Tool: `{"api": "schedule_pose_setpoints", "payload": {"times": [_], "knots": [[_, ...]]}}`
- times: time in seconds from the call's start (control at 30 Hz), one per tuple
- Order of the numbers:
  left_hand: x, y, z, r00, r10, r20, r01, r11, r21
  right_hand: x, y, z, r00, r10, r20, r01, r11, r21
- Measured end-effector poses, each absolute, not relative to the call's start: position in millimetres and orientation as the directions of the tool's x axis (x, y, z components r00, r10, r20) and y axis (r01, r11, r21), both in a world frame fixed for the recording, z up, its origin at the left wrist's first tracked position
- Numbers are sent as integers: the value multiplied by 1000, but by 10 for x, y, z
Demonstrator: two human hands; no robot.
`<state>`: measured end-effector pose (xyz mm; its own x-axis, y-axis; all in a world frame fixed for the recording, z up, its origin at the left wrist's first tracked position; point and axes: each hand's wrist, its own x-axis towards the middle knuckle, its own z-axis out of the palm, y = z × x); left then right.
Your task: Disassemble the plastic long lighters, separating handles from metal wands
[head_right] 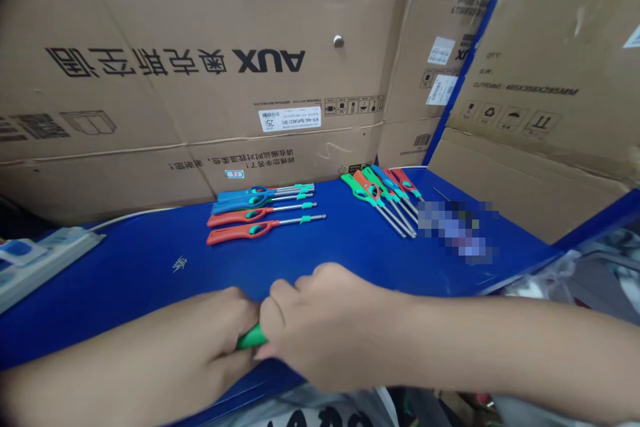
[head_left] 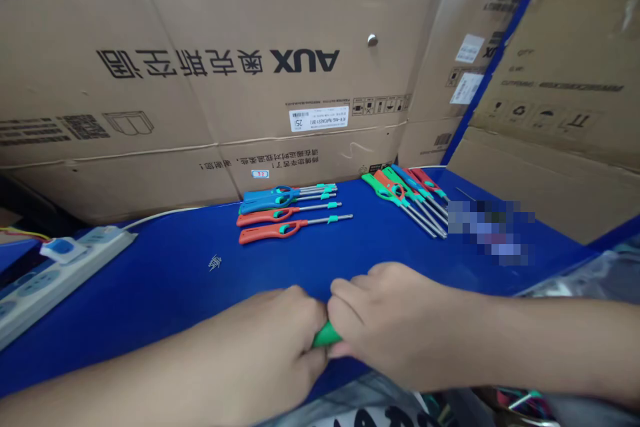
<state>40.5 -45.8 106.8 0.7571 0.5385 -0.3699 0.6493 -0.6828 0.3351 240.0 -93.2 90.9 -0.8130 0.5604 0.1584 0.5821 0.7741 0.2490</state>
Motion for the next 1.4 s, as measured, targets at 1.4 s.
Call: {"api": "schedule_pose_setpoints", "payload": {"times": [1.4], "knots": [[66, 1505, 402, 742, 624, 246, 599, -781, 176, 3816, 445, 291, 237, 969, 74, 971, -239, 12]]}}
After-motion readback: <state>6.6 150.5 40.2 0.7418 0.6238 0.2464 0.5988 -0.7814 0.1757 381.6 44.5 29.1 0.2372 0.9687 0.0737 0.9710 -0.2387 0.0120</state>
